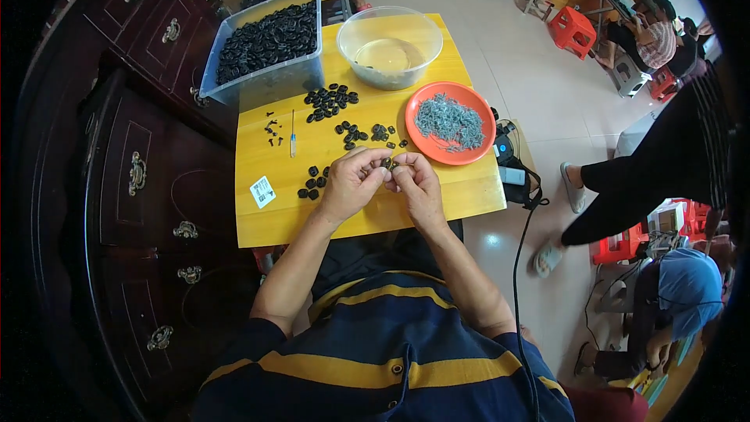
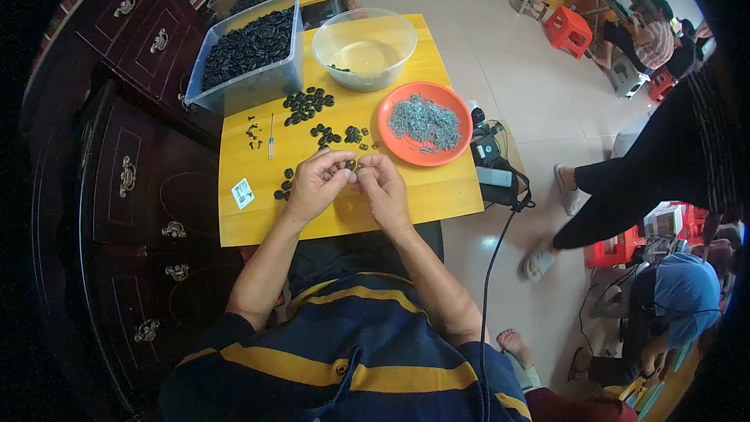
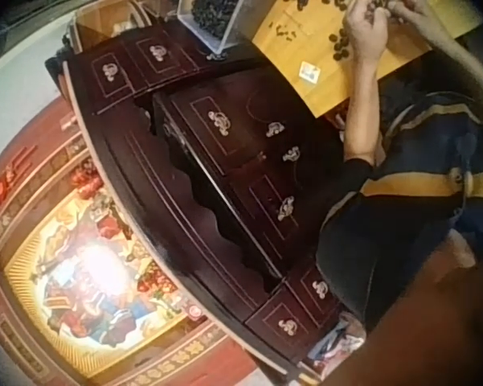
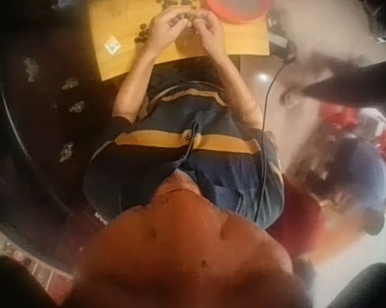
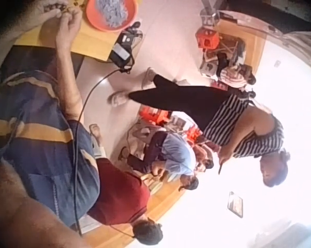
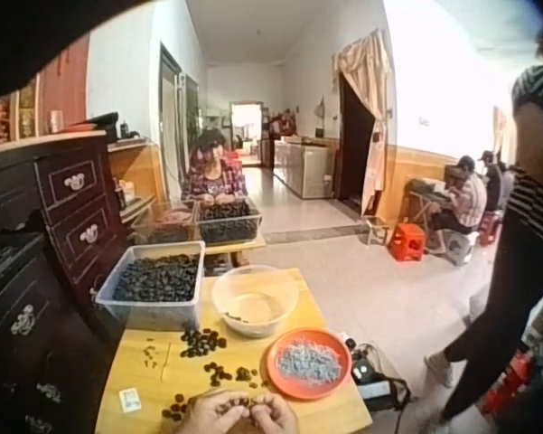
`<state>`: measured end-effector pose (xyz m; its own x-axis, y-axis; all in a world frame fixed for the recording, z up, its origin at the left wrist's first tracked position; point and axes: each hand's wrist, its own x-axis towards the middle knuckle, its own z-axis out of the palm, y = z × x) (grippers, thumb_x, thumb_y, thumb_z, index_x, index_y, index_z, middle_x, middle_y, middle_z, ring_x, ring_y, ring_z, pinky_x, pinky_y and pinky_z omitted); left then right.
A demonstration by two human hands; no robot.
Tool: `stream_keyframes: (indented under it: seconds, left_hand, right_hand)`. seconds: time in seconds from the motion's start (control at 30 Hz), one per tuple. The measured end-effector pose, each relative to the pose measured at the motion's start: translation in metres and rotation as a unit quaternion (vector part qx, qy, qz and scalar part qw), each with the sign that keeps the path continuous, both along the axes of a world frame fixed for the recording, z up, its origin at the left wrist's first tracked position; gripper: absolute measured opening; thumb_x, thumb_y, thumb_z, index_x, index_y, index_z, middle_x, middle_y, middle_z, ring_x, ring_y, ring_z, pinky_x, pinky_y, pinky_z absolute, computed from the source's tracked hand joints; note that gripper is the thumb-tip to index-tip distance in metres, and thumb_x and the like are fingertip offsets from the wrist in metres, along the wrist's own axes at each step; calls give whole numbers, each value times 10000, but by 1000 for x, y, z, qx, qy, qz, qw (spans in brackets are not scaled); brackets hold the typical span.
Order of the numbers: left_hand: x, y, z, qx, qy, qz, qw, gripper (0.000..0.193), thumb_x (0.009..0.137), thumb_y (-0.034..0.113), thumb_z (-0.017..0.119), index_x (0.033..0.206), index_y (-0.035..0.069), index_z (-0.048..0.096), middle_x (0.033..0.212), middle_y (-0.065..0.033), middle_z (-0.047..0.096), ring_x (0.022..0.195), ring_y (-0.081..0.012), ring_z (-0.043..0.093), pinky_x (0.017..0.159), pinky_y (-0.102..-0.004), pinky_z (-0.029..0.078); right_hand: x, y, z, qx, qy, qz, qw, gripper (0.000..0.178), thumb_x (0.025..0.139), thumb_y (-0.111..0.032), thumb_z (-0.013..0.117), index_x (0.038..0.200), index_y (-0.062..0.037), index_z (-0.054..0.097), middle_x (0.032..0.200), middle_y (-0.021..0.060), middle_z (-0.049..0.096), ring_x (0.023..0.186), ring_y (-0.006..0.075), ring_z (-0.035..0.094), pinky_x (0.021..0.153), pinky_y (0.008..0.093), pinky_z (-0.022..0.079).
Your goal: The person assembles or sorts small black components by hand, moving them between plastic containers and a bowl on a table.
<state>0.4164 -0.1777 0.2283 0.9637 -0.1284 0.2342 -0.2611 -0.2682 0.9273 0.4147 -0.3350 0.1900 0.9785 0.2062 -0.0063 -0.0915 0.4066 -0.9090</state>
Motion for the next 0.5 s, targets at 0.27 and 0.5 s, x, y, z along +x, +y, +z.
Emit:
stream_keyframes:
  seconds: [0.27,0.5]
  left_hand:
    - [0,1,1,21,-10,-16,1000,280,839,-38,638,1111,1,689,846,-11,588,712,-69,558,626,-213,477]
    - [0,5,1,40,-28,-15,999,273,829,-34,642,1093,3,700,816,-10,592,661,-66,536,592,-220,451]
  right_hand:
    - [1,1,-6,12,10,9,1000,200,1006,-97,529,1186,-10,519,951,47,651,840,92,619,779,239,514]
    - [2,-1,-4,-19,25,36,999,204,1005,-111,531,1170,8,542,933,32,648,835,89,619,766,240,503]
